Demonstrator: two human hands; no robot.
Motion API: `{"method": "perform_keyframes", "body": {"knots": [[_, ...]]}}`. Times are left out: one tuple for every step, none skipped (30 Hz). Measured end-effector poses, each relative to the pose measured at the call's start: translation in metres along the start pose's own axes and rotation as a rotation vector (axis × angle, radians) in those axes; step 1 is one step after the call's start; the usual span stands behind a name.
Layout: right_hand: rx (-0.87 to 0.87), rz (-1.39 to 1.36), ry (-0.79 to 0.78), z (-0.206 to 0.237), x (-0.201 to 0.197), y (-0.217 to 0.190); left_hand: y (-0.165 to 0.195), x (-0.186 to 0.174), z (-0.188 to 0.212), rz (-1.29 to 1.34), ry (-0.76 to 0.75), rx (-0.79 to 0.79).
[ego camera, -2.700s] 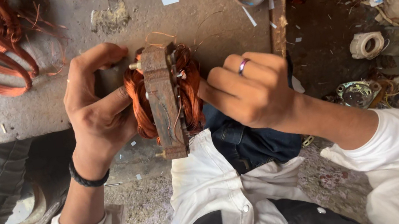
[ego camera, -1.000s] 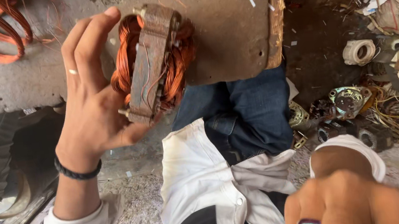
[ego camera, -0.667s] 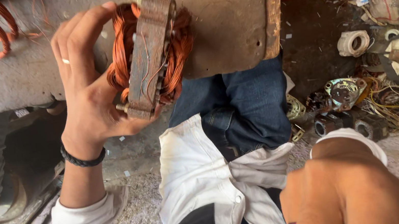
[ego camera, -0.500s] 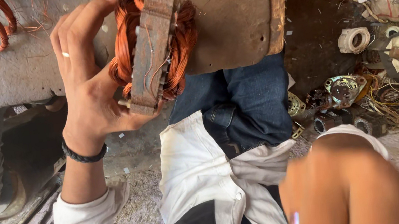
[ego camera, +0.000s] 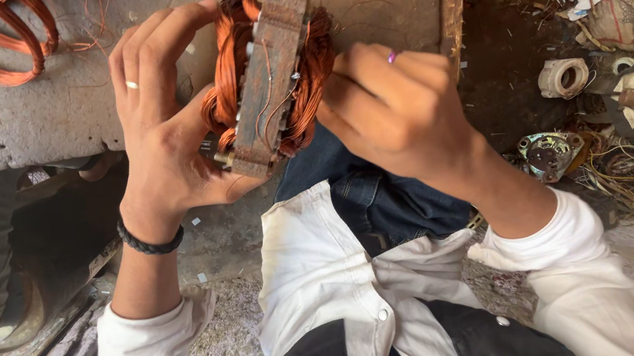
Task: The person winds copper wire coils into the slots of a motor stator by hand and using a small screwdriver-like tool to press the wires into place.
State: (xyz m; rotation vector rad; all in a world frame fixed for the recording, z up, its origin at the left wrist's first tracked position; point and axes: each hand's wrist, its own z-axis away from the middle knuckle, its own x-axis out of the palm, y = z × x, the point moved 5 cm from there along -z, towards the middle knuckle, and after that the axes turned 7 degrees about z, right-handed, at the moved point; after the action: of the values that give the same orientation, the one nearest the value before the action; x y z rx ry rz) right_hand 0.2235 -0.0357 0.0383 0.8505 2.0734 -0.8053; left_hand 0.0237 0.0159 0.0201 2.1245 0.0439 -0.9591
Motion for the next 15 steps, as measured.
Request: {"method": "perform_keyframes", "body": {"knots": [[0.020,-0.020,-0.021,0.000,0.001,0.002,0.000,0.000,0.000,0.006,0.002,0.002],[0.039,-0.038,-0.041,-0.001,0.002,0.004,0.000,0.000,0.000,0.002,0.001,0.003],[0.053,-0.044,-0.054,0.000,0.002,0.005,0.000,0.000,0.000,-0.003,0.000,0.003],[0.069,-0.051,-0.067,0.000,0.002,0.006,0.001,-0.001,0.000,-0.005,-0.002,0.003],[0.086,-0.056,-0.082,0.000,0.003,0.007,0.001,-0.001,0.000,-0.003,-0.004,0.002],[0.102,-0.062,-0.085,0.001,0.003,0.008,0.001,-0.001,0.000,0.000,-0.006,0.002],[0.117,-0.068,-0.085,0.001,0.003,0.008,0.001,-0.001,0.000,0.000,-0.008,0.002],[0.130,-0.077,-0.085,0.001,0.003,0.007,0.002,-0.001,-0.001,0.001,-0.005,0.010],[0.141,-0.083,-0.085,0.001,0.002,0.007,0.002,-0.001,-0.001,0.001,-0.002,0.015],[0.151,-0.091,-0.085,0.000,0.002,0.006,0.002,-0.002,-0.001,0.001,0.001,0.018],[0.163,-0.100,-0.083,-0.002,0.001,0.005,0.003,-0.002,-0.001,-0.009,0.003,0.019],[0.170,-0.099,-0.106,-0.005,0.001,0.005,0.003,-0.002,-0.001,-0.016,0.004,0.022],[0.180,-0.098,-0.131,-0.007,0.000,0.005,0.003,-0.002,-0.001,-0.020,0.005,0.024],[0.188,-0.095,-0.156,-0.009,-0.001,0.005,0.003,-0.001,-0.001,-0.010,0.008,0.025],[0.175,-0.098,-0.132,-0.012,-0.003,0.004,0.002,-0.001,-0.001,-0.004,0.011,0.027]]}}
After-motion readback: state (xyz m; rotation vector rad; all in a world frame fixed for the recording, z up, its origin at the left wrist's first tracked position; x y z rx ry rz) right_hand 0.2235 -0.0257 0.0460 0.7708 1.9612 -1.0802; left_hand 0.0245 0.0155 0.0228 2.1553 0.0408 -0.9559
